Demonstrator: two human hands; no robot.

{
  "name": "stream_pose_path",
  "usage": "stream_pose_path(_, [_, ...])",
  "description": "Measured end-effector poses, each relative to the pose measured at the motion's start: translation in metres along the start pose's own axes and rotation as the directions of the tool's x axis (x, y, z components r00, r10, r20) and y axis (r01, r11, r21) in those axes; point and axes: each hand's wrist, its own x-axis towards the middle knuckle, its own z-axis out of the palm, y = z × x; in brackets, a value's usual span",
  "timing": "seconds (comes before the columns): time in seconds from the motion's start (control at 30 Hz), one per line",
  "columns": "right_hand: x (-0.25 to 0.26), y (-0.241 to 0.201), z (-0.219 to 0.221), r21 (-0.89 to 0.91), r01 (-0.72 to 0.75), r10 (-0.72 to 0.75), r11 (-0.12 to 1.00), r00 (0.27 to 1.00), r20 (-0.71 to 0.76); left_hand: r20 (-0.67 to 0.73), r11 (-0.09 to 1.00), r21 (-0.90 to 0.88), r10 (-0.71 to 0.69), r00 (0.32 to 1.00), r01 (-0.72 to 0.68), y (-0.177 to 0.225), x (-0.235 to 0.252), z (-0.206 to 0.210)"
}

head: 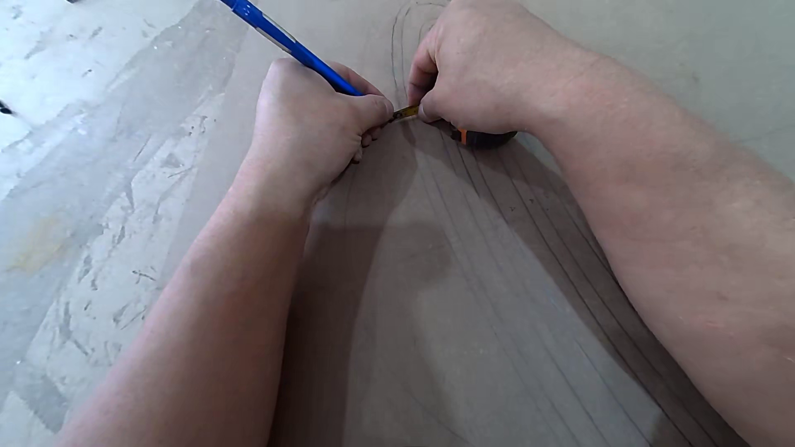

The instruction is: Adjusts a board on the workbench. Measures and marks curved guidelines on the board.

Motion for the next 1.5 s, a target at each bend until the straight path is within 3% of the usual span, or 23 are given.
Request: stream_pose_path(1.5, [-0.04,-0.006,0.004,0.05,0.003,-0.007,0.999,0.998,0.07,0.003,0.999,-0.004,0.036,0.999,-0.036,-0.005,-0.042,0.005])
